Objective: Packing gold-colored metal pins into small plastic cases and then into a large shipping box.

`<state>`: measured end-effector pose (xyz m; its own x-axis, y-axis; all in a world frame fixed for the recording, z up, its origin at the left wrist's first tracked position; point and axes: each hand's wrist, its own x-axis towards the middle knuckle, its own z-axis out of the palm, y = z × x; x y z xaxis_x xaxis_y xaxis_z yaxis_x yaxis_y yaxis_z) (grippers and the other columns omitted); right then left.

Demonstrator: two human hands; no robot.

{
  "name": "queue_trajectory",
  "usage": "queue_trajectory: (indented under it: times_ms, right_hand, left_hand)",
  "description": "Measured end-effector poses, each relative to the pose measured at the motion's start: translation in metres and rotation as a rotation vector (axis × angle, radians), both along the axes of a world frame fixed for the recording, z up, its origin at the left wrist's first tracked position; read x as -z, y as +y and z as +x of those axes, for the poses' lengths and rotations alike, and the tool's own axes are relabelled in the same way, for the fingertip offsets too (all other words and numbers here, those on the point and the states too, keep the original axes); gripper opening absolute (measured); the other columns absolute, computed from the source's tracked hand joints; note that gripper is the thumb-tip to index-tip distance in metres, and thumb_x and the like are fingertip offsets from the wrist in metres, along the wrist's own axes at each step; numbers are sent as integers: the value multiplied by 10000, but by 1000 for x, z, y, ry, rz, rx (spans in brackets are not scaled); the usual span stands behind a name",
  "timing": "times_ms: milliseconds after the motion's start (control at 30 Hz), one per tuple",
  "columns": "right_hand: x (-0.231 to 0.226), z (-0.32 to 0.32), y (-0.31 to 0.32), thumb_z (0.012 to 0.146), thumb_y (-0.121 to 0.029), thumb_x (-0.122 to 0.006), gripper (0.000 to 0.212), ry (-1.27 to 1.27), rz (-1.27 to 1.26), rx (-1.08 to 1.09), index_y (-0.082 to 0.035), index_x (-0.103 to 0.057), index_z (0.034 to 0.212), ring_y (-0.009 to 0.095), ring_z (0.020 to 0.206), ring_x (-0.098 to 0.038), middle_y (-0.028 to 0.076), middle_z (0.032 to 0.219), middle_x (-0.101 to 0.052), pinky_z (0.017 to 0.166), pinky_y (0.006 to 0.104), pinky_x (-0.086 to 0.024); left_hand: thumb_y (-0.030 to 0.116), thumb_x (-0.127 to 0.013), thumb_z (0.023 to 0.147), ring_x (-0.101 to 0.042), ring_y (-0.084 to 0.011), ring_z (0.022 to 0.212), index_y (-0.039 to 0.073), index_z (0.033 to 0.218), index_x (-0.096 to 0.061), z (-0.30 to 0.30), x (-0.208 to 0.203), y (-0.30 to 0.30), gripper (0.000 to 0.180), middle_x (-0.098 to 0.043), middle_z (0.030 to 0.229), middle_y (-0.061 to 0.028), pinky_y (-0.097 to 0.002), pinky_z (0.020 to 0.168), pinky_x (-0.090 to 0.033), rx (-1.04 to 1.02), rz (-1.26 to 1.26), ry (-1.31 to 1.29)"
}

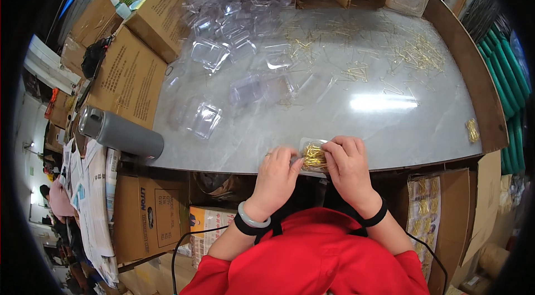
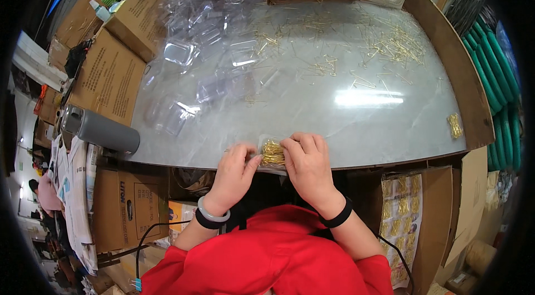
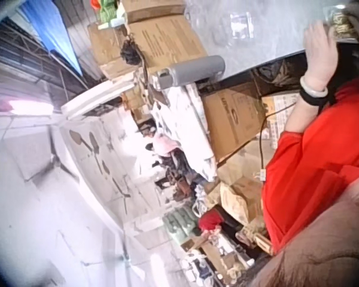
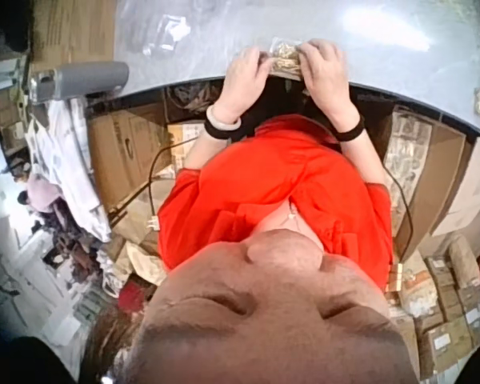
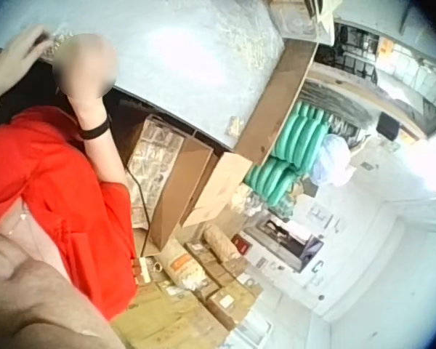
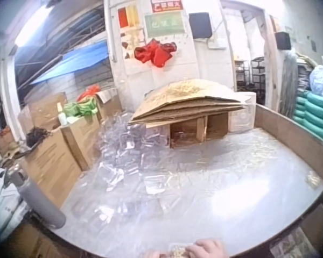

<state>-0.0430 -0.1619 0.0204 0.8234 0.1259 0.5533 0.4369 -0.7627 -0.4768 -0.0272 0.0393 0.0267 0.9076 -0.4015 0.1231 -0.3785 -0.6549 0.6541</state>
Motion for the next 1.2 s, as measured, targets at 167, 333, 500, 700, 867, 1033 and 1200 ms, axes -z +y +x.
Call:
queue_trajectory:
  times_ms: [167, 333, 500, 700, 867, 1033, 1200]
  right_hand:
    - [1, 2, -1, 850, -8, -652, 237, 29, -63, -35, -74, -626, 1076, 308, 1008, -539, 94, 1076, -587, 890, 422, -448]
    - [-10, -1, -7, 855, -34, -626, 198, 86, -180, -61, -52, -610, 1052, 319, 1001, -531, 113, 1061, -574, 897, 419, -429]
    - [-16, -7, -10, 892, -36, -607, 192, 195, -169, -79, -39, -613, 1084, 335, 1027, -535, 130, 1079, -582, 914, 426, -427]
    - [-12, -11, -29, 972, -4, -539, 233, 168, 303, -19, -29, -609, 1193, 377, 1034, -584, 164, 1108, -640, 918, 468, -459]
    - [4, -32, -24, 924, 46, -572, 397, 62, 97, -31, 20, -569, 1321, 392, 1173, -589, 194, 1231, -645, 1022, 475, -449]
    - [10, -27, -20, 885, 54, -616, 373, 60, 380, 97, 1, -619, 1254, 352, 1105, -624, 157, 1127, -691, 986, 459, -464]
    - [6, -13, -23, 850, 28, -675, 324, -55, 169, 78, -58, -667, 1162, 294, 955, -638, 87, 960, -708, 847, 410, -491]
  left_hand:
    - [213, -692, 933, -438, -416, 1356, 29, 1414, -464, 5, 18, -11, 563, -473, 1468, -191, -507, 1150, -340, 140, -51, -321]
    - [222, -705, 916, -433, -430, 1370, 34, 1421, -463, 4, 26, -13, 590, -459, 1484, -202, -522, 1171, -328, 181, -16, -339]
    - [204, -713, 905, -431, -434, 1371, 16, 1450, -437, -1, 24, -14, 639, -463, 1474, -213, -518, 1167, -337, 196, 1, -294]
    - [149, -702, 905, -420, -439, 1385, -19, 1477, -398, 1, 16, -20, 669, -452, 1473, -232, -486, 1157, -358, 205, -115, -276]
    - [117, -677, 919, -422, -437, 1388, -24, 1469, -397, 2, 25, -28, 633, -439, 1480, -238, -473, 1139, -383, 252, -73, -309]
    - [120, -672, 924, -439, -433, 1375, -24, 1456, -409, 1, 25, -28, 610, -448, 1474, -234, -464, 1122, -401, 236, -93, -292]
    - [129, -661, 931, -447, -429, 1358, -12, 1427, -444, 2, 26, -28, 559, -468, 1437, -221, -474, 1114, -405, 249, -103, -304]
